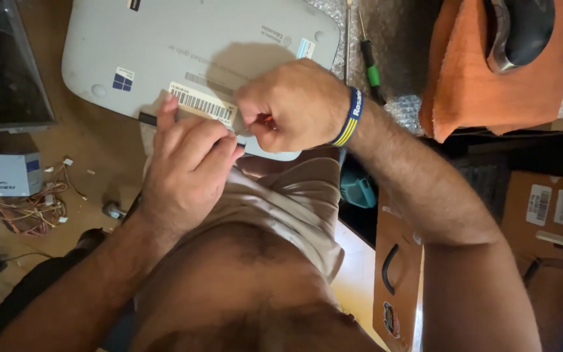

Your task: Disassembling a laptop using a screwdriver to remove screws and prying off the casing.

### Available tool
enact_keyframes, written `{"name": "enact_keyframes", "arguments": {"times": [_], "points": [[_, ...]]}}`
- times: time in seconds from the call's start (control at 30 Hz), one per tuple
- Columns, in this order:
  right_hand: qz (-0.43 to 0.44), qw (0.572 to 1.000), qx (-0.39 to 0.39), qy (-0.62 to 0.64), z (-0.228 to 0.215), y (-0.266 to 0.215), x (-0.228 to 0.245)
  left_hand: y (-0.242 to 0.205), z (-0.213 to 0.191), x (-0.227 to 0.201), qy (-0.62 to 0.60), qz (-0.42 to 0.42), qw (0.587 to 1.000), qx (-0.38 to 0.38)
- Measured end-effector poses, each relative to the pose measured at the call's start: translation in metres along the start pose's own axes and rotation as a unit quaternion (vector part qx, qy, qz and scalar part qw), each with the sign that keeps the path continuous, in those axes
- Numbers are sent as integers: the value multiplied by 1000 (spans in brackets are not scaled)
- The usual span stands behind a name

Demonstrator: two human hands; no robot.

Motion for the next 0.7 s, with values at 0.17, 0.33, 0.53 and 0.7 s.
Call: {"name": "enact_keyframes", "arguments": {"times": [0.17,0.33,0.53,0.7], "points": [[-12,997,-64,-50,-5,-11,7,1,3,-4,14,-17,1000,19],[4,994,-91,-68,-1,-19,8,-1,5,-5,15,-45,999,12],[18,997,-76,-18,-4,-22,5,-1,8,-8,-1,-79,997,25],[44,997,-63,-24,-1,-21,8,-4,3,-1,-32,-87,996,-2]]}}
Point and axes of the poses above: each hand's wrist, its own y-axis towards the middle knuckle, its own z-axis out of the palm, x = y × z, the point moved 8 cm from there along y, towards the middle knuckle, and after that the axes turned 1 degree about -x, right-handed, at the moved point
